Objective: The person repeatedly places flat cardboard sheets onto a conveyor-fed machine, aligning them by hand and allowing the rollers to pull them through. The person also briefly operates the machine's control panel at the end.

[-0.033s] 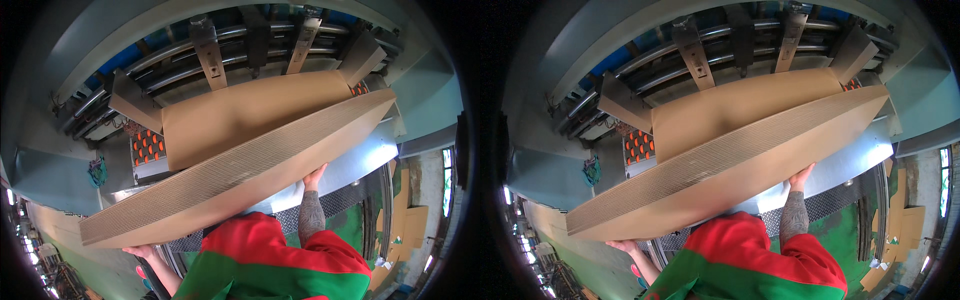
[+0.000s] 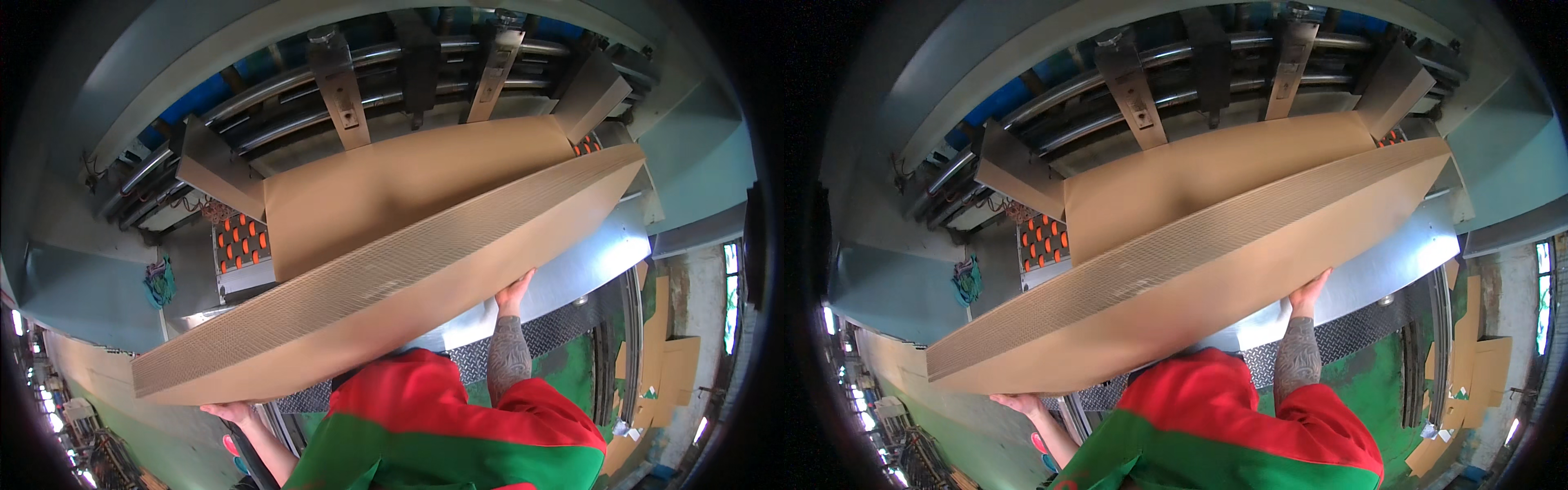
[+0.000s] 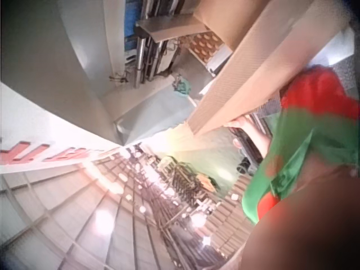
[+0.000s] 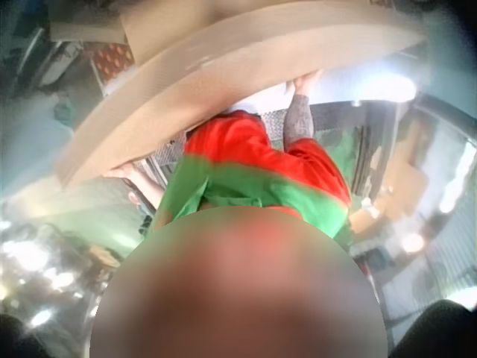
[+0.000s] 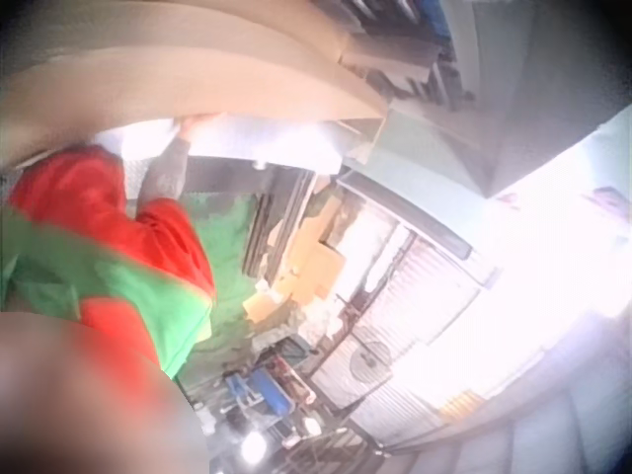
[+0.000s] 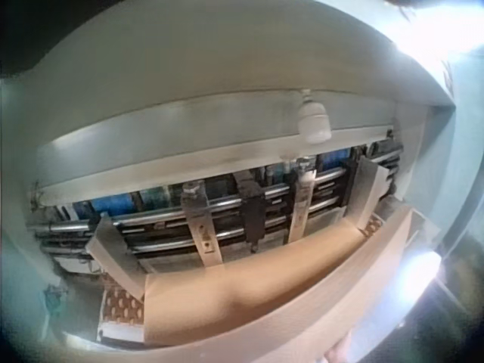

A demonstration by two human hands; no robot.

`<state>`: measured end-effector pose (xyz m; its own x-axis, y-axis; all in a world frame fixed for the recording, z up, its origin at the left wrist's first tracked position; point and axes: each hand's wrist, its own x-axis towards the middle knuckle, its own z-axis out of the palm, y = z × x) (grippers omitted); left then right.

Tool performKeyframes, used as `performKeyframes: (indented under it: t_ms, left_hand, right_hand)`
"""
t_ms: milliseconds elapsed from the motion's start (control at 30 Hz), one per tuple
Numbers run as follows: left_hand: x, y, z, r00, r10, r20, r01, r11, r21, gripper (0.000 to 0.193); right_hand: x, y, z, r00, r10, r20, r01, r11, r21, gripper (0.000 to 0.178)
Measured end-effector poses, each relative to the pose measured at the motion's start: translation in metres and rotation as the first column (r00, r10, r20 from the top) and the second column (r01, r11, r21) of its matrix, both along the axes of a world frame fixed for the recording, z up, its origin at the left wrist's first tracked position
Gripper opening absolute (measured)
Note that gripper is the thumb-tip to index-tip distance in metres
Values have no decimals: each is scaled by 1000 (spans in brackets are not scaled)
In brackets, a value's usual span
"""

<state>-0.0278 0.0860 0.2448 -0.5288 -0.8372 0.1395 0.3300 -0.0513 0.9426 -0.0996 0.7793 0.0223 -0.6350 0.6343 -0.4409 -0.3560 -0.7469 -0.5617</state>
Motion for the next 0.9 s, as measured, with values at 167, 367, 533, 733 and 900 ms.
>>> performKeyframes:
  t_ms: [167, 367, 533, 733, 900]
  left_hand:
    - [-8, 9, -33, 934, -52, 354, 128, 972, -195, 75]
    - [-70, 24, -122, 682, -139, 718, 357, 921, -160, 75]
    - [-98, 42, -207, 200, -144, 969, 465, 884, 36, 82]
    - [-32, 36, -204, 437, -658, 613, 567, 731, 380, 75]
    - [65, 71, -170, 437, -842, 316, 347, 482, 804, 73]
  right_hand:
    - [24, 12, -8, 993, 27, 114, -34, 998, 56, 86]
    - [38, 43, -36, 891, -78, 447, 9, 988, 153, 96]
    - [33, 78, -18, 571, -216, 792, 0, 965, 264, 110]
    - [10, 91, -6, 471, -233, 851, -58, 954, 294, 108]
    - [3, 94, -13, 568, -214, 795, -50, 955, 293, 104]
